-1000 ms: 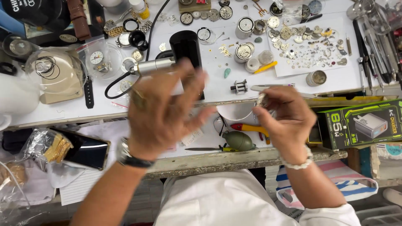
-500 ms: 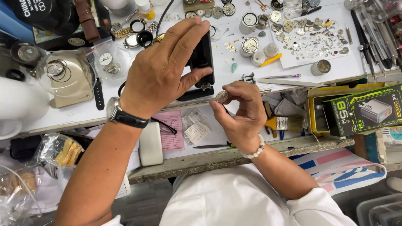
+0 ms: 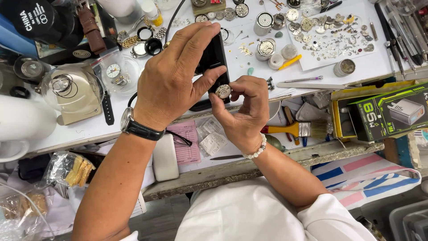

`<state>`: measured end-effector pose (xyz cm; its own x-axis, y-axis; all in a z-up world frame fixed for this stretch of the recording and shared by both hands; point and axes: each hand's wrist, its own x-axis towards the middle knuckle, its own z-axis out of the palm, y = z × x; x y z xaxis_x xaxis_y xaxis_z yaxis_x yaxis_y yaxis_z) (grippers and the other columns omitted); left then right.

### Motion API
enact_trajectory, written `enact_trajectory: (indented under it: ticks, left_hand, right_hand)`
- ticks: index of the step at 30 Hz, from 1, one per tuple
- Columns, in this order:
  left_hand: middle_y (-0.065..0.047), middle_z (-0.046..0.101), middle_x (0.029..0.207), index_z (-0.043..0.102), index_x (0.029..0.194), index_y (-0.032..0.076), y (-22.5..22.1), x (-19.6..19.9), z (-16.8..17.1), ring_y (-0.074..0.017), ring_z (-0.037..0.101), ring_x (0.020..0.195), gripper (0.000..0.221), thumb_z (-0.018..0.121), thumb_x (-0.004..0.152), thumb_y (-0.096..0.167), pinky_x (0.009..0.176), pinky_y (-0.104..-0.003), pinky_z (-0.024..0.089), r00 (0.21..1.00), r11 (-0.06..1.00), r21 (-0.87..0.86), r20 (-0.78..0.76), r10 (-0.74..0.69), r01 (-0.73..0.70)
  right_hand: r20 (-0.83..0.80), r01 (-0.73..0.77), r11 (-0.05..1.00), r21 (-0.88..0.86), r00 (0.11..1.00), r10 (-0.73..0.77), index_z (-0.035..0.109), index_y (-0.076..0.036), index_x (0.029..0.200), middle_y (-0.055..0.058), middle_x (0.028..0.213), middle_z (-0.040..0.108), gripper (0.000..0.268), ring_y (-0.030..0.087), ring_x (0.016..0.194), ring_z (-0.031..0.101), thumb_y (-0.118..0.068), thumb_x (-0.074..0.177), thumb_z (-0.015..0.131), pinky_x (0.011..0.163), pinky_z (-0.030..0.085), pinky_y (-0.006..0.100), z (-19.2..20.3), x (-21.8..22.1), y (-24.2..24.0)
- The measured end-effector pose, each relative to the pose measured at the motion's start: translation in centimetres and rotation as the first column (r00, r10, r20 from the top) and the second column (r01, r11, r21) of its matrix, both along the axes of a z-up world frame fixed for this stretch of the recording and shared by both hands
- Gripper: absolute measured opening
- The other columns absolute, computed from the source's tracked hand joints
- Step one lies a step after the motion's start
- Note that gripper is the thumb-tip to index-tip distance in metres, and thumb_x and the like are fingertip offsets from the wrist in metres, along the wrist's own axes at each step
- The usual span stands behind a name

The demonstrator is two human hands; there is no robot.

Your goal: Repairing a watch movement by manipulating tiny gears and components with tweezers and a screwdriver on a workbench.

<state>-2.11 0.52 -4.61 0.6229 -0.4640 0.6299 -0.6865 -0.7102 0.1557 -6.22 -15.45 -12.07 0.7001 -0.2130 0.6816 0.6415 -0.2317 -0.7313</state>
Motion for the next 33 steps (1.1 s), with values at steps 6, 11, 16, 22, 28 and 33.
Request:
enact_trajectory:
  ticks: [6,11,16,22,28,33]
  left_hand:
    - [-0.013,0.061,0.145,0.048,0.151,0.005,0.07,-0.05,-0.02,-0.0293,0.077,0.121,0.052,0.056,0.117,0.044,0.077,-0.036,0.066,1.0,1.0,0.008,-0.006,0.004,-0.004]
    - [-0.012,0.061,0.146,0.048,0.151,0.006,0.1,-0.11,0.03,-0.0288,0.076,0.123,0.052,0.056,0.118,0.044,0.078,-0.036,0.066,1.0,1.0,0.008,-0.013,0.004,-0.004]
    - [-0.011,0.061,0.146,0.048,0.152,0.006,0.18,-0.03,-0.23,-0.0269,0.078,0.118,0.052,0.057,0.118,0.045,0.072,-0.034,0.065,1.0,1.0,0.016,0.005,0.01,-0.01]
    - [-0.011,0.06,0.147,0.048,0.151,0.006,0.13,-0.06,-0.02,-0.0271,0.077,0.121,0.052,0.058,0.117,0.044,0.073,-0.034,0.065,1.0,1.0,0.014,-0.009,0.007,-0.007]
    - [-0.013,0.061,0.146,0.048,0.151,0.005,0.14,-0.13,0.12,-0.0281,0.076,0.125,0.052,0.057,0.117,0.044,0.076,-0.035,0.066,1.0,1.0,0.007,-0.005,0.001,-0.001]
    - [-0.014,0.059,0.15,0.044,0.153,0.006,0.26,-0.13,0.0,-0.0303,0.076,0.127,0.053,0.059,0.118,0.043,0.08,-0.036,0.067,1.0,1.0,0.013,-0.022,-0.012,0.012]
  right_hand:
    - [0.017,0.064,0.997,-0.045,0.998,-0.063,0.058,-0.008,0.108,0.009,0.099,0.055,0.032,0.02,0.088,0.052,-0.004,0.085,0.08,0.071,0.048,0.028,0.28,-0.01,0.43]
    - [0.019,0.083,0.995,-0.048,0.996,-0.082,0.058,-0.007,0.108,0.011,0.098,0.055,0.032,0.02,0.088,0.051,-0.002,0.085,0.08,0.074,0.049,0.028,0.16,-0.11,0.69]
    - [0.024,0.087,0.996,-0.036,0.996,-0.086,0.058,-0.008,0.108,0.011,0.099,0.055,0.033,0.02,0.086,0.051,0.001,0.083,0.08,0.072,0.049,0.027,0.04,-0.06,0.82]
    - [0.045,0.086,0.996,-0.03,0.995,-0.084,0.058,-0.007,0.108,0.012,0.1,0.054,0.036,0.02,0.087,0.053,0.003,0.082,0.08,0.07,0.051,0.027,-0.17,0.08,0.83]
    - [0.049,0.105,0.994,-0.042,0.994,-0.103,0.059,-0.007,0.107,0.011,0.098,0.055,0.035,0.021,0.089,0.053,0.001,0.081,0.081,0.068,0.051,0.027,-0.2,0.07,0.87]
    - [0.037,0.088,0.995,-0.049,0.996,-0.086,0.058,-0.009,0.109,0.012,0.1,0.055,0.038,0.02,0.086,0.052,0.004,0.082,0.082,0.07,0.05,0.027,0.0,-0.05,0.78]
